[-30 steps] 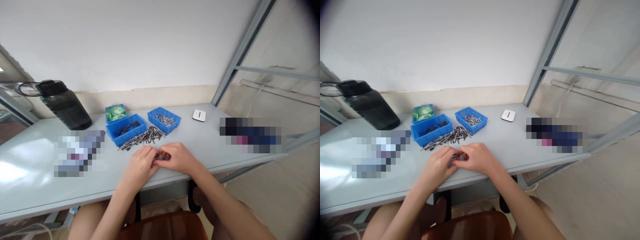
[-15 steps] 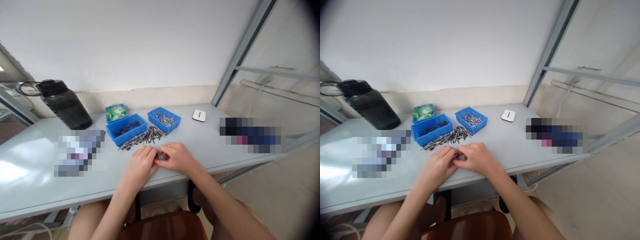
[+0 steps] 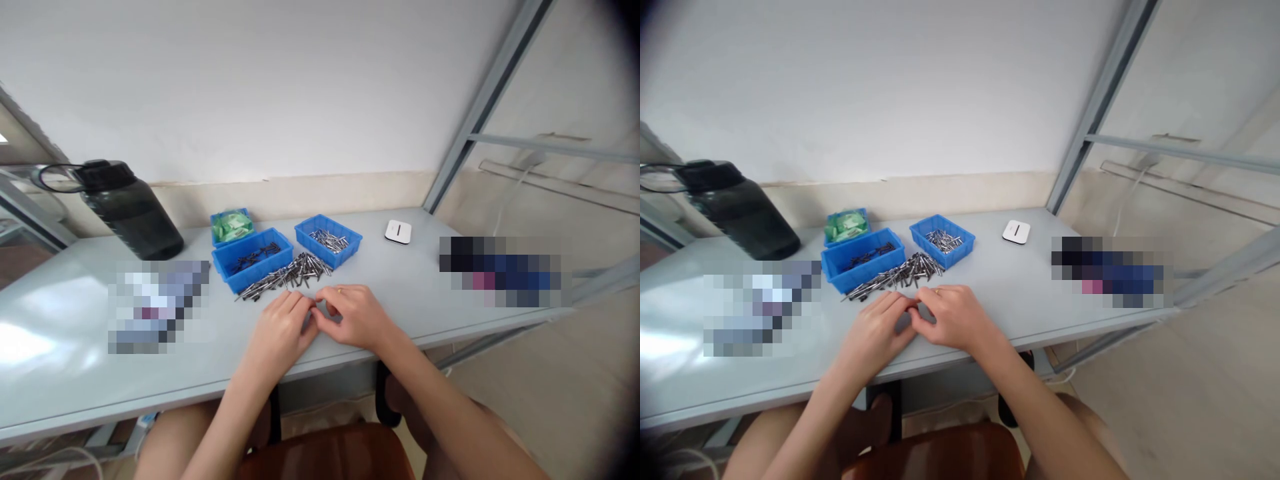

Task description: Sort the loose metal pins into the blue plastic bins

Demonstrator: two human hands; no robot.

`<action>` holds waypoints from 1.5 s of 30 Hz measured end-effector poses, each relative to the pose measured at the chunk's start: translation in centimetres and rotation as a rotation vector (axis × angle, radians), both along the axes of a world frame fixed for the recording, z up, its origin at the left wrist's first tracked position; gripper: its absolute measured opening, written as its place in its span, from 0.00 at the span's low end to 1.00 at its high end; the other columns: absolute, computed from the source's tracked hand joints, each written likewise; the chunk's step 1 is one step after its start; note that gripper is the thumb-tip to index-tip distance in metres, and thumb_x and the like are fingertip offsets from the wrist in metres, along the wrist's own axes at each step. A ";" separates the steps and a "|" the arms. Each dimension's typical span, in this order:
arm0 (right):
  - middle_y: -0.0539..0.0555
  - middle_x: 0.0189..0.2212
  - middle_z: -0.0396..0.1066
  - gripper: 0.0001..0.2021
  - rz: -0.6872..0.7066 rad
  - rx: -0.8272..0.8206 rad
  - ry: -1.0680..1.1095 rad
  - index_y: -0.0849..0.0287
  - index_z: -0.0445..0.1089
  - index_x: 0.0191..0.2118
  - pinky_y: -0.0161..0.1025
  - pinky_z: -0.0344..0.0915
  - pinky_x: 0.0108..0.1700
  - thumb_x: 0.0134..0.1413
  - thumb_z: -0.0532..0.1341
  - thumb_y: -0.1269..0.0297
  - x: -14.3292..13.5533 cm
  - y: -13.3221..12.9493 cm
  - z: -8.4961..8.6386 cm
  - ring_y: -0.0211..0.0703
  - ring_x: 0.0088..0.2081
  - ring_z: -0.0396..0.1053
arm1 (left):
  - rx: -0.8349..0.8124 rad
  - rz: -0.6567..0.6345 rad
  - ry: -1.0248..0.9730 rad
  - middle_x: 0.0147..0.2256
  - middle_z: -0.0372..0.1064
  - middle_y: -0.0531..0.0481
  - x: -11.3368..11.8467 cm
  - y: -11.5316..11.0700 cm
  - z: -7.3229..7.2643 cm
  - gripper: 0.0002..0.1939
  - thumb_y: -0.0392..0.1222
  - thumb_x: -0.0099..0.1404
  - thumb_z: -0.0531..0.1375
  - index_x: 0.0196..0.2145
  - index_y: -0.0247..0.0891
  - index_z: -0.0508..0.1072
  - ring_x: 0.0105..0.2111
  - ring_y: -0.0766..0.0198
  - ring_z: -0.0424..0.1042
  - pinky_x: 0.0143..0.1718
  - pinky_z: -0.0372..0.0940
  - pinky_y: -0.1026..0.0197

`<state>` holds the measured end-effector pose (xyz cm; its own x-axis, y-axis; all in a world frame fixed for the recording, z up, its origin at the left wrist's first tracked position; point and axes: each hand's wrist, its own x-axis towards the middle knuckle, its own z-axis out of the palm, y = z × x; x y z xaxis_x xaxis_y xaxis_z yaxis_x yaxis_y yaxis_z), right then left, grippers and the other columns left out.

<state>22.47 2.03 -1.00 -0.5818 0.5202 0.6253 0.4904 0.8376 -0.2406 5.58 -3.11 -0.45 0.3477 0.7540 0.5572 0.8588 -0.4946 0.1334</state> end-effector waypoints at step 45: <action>0.53 0.33 0.74 0.08 -0.024 -0.257 -0.176 0.58 0.67 0.41 0.36 0.60 0.37 0.64 0.51 0.66 0.0 0.7 0.0 0.41 0.34 0.71 | -0.092 0.190 -0.117 0.36 0.73 0.46 -0.1 0.0 0.2 0.07 0.35 0.68 0.51 0.40 0.37 0.68 0.37 0.56 0.73 0.37 0.68 0.56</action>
